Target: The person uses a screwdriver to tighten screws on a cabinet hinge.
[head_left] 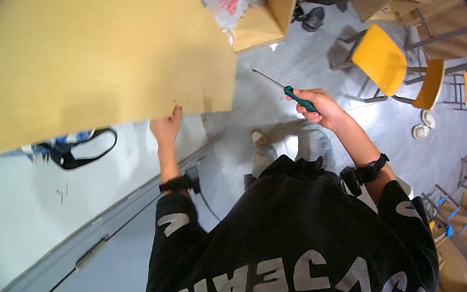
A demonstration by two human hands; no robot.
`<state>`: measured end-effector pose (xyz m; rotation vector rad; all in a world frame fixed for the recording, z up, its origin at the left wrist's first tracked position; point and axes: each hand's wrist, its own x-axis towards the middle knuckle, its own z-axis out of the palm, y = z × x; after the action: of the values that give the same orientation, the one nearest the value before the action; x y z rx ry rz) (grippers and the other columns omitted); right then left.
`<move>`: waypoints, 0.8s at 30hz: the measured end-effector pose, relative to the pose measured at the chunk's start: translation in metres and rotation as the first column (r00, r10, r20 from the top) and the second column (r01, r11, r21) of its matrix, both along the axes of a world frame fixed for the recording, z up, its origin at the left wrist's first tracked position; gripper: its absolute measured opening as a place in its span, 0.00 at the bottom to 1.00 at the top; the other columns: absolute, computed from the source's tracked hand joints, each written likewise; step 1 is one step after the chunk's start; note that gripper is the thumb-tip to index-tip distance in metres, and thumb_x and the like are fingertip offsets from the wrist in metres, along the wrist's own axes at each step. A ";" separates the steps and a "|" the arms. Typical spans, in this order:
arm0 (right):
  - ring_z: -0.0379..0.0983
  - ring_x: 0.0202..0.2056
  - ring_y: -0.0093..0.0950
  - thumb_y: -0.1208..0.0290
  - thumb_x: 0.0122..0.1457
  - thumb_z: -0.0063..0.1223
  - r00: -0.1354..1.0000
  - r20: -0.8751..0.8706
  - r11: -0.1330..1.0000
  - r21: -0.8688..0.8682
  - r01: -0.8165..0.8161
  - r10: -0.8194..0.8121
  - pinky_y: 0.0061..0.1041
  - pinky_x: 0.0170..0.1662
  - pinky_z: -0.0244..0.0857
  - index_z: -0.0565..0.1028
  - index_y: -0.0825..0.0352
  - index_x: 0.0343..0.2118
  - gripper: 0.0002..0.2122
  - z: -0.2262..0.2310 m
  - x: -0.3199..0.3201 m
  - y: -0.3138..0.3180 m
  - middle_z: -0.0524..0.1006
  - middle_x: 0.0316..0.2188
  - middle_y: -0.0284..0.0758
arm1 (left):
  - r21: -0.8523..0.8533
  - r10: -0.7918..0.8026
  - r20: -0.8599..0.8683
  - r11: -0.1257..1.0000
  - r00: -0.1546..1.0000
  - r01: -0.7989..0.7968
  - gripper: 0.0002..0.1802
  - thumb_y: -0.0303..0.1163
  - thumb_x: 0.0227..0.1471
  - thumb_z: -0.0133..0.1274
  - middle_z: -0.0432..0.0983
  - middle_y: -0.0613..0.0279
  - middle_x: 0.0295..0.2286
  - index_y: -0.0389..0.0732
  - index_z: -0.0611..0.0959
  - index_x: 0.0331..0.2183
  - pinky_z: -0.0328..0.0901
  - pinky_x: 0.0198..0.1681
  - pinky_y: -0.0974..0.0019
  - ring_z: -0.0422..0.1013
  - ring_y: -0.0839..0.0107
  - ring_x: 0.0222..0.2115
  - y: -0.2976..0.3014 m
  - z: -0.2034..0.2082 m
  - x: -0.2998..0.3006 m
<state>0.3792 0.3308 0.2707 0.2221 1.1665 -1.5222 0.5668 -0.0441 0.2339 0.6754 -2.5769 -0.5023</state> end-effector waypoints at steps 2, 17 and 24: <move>0.51 0.09 0.12 0.61 0.59 0.50 0.999 -0.027 0.999 -0.001 0.042 -0.042 0.13 0.10 0.41 0.72 0.70 0.39 0.14 0.002 -0.019 0.026 0.66 0.16 0.29 | 0.034 0.007 0.072 0.999 0.997 -0.009 0.09 0.32 0.44 0.57 0.77 0.57 0.25 0.41 0.81 0.31 0.65 0.24 0.63 0.71 0.63 0.20 0.033 0.006 -0.009; 0.50 0.10 0.12 0.61 0.62 0.43 0.957 -0.066 0.943 -0.203 0.265 -0.283 0.13 0.12 0.41 0.69 0.69 0.42 0.15 0.001 -0.186 0.220 0.64 0.15 0.26 | 0.186 0.015 0.262 0.980 0.965 -0.065 0.19 0.48 0.42 0.55 0.78 0.52 0.24 0.43 0.82 0.32 0.67 0.32 0.53 0.74 0.49 0.28 0.267 0.014 -0.238; 0.50 0.10 0.14 0.60 0.63 0.43 0.951 -0.042 0.934 -0.208 0.291 -0.306 0.14 0.13 0.43 0.70 0.69 0.42 0.15 -0.003 -0.252 0.254 0.65 0.16 0.27 | 0.131 0.072 0.444 0.981 0.893 -0.145 0.29 0.56 0.45 0.51 0.75 0.43 0.21 0.35 0.81 0.20 0.66 0.31 0.52 0.73 0.46 0.27 0.287 0.007 -0.397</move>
<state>0.1269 0.5848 0.2673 0.2162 1.0619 -1.9183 0.1700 0.2431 0.2412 1.0938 -2.9106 -0.5804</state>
